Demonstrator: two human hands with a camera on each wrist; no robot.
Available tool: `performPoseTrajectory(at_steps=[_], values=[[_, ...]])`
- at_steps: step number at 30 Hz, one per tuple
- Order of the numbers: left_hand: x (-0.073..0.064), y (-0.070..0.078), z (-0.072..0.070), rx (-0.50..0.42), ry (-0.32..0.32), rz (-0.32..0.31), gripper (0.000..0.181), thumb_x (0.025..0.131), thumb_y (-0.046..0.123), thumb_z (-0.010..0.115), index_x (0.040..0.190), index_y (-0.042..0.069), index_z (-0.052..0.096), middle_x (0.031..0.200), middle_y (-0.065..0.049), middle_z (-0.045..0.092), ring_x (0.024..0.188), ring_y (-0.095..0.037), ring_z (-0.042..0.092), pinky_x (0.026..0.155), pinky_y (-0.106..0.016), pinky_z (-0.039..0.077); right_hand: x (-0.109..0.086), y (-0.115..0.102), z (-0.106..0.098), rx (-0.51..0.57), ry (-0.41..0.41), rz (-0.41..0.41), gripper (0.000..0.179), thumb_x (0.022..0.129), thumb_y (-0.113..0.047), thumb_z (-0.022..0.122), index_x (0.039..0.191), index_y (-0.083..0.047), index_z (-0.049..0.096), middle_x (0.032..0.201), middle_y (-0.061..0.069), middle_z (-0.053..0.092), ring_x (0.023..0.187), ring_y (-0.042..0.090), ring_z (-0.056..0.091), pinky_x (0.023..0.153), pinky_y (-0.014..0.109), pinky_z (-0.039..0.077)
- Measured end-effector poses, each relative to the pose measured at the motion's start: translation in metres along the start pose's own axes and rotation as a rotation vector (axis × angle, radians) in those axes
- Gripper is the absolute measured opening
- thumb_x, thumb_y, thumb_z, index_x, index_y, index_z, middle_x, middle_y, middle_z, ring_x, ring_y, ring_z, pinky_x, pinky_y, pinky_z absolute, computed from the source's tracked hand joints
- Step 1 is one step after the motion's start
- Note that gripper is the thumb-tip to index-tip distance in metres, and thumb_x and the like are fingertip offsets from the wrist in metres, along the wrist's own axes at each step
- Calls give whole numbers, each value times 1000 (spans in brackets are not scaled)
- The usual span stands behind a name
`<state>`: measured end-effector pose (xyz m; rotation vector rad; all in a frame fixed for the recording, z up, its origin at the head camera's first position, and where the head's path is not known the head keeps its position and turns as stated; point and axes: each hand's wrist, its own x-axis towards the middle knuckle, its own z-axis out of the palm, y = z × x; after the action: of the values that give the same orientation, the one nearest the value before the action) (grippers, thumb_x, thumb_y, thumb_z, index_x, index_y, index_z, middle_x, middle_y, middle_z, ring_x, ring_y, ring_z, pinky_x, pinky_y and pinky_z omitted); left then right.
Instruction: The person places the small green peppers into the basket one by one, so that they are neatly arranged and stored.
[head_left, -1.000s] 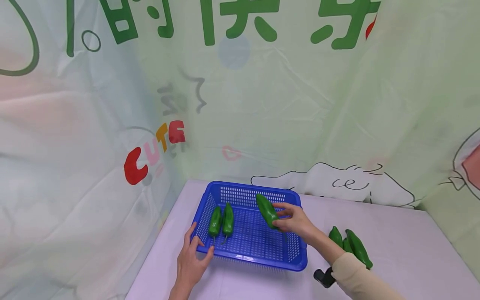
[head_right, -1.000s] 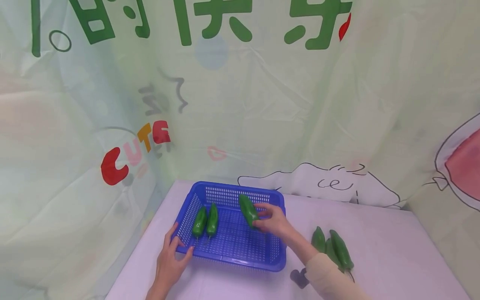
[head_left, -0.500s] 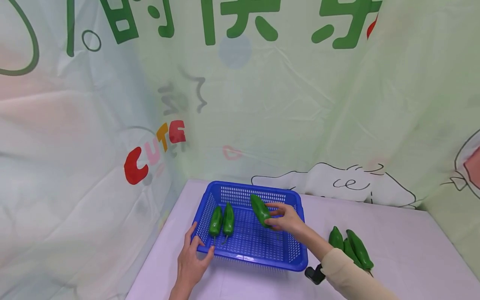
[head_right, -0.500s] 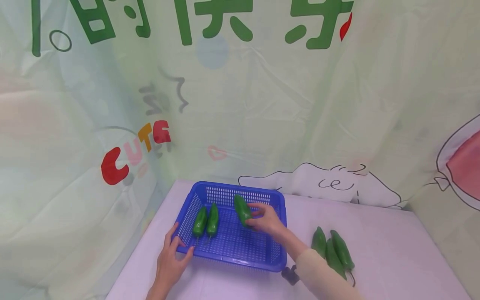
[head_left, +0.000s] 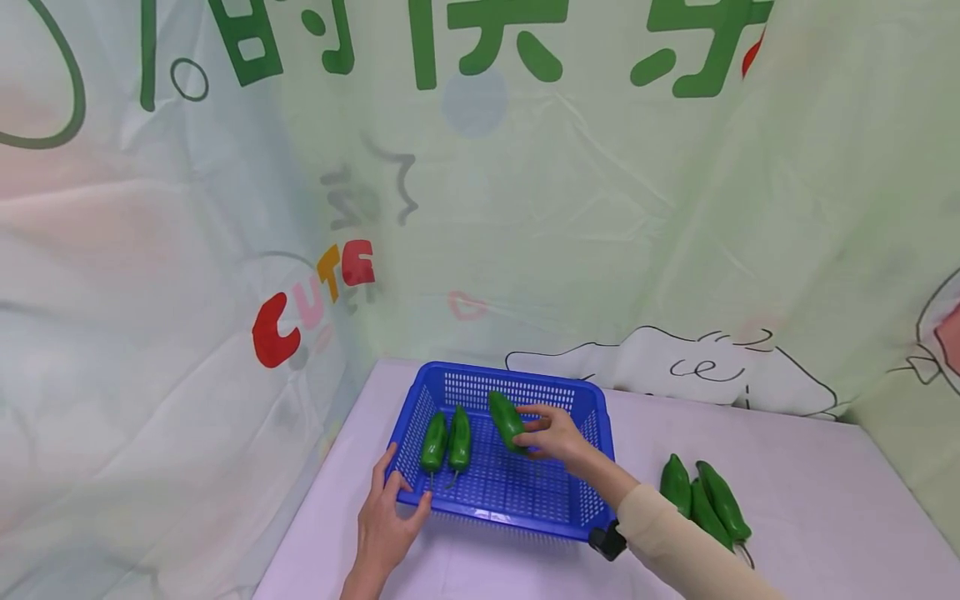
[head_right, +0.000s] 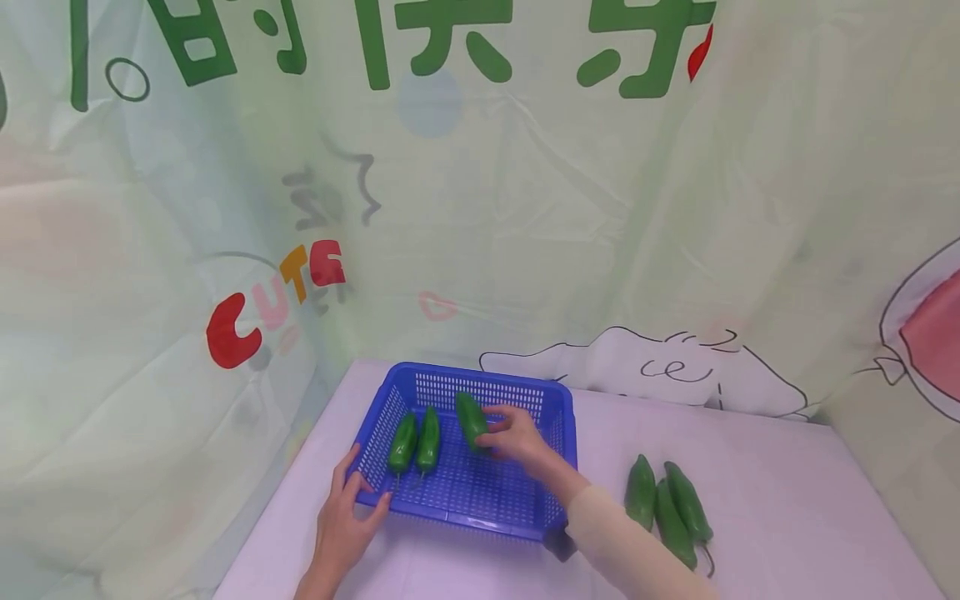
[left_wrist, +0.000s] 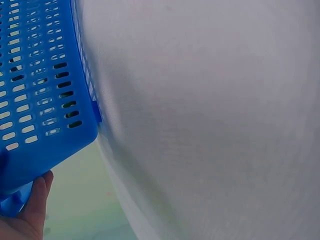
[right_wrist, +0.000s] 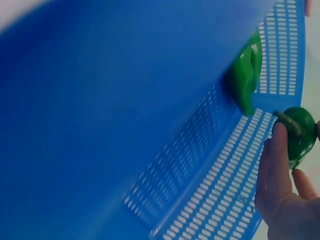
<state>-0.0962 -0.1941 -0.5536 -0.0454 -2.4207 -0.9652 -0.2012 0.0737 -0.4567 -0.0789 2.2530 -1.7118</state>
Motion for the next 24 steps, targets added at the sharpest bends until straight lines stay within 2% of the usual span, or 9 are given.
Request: performPoseTrajectory(at_steps=[9, 17, 24], values=[[-1, 0, 0, -2, 8, 12, 31, 75, 32, 75, 79, 19, 47, 147, -3, 36, 66, -10, 49, 46, -17, 33, 9, -8, 14, -12, 14, 40, 54, 76, 1, 71, 127, -1, 53, 110, 26, 57, 87, 30, 65, 68, 42, 54], [0, -2, 0, 0, 10, 16, 32, 75, 32, 75, 79, 19, 46, 147, -3, 36, 66, -10, 49, 46, -17, 32, 26, -19, 25, -1, 21, 61, 56, 75, 5, 69, 127, 1, 51, 108, 26, 59, 88, 32, 65, 71, 42, 53], [0, -1, 0, -8, 10, 12, 32, 74, 32, 75, 79, 19, 47, 147, -3, 36, 69, -11, 51, 46, -17, 32, 33, -20, 33, 8, 10, 72, 57, 74, 7, 68, 128, 4, 49, 104, 27, 61, 89, 35, 65, 74, 47, 52]])
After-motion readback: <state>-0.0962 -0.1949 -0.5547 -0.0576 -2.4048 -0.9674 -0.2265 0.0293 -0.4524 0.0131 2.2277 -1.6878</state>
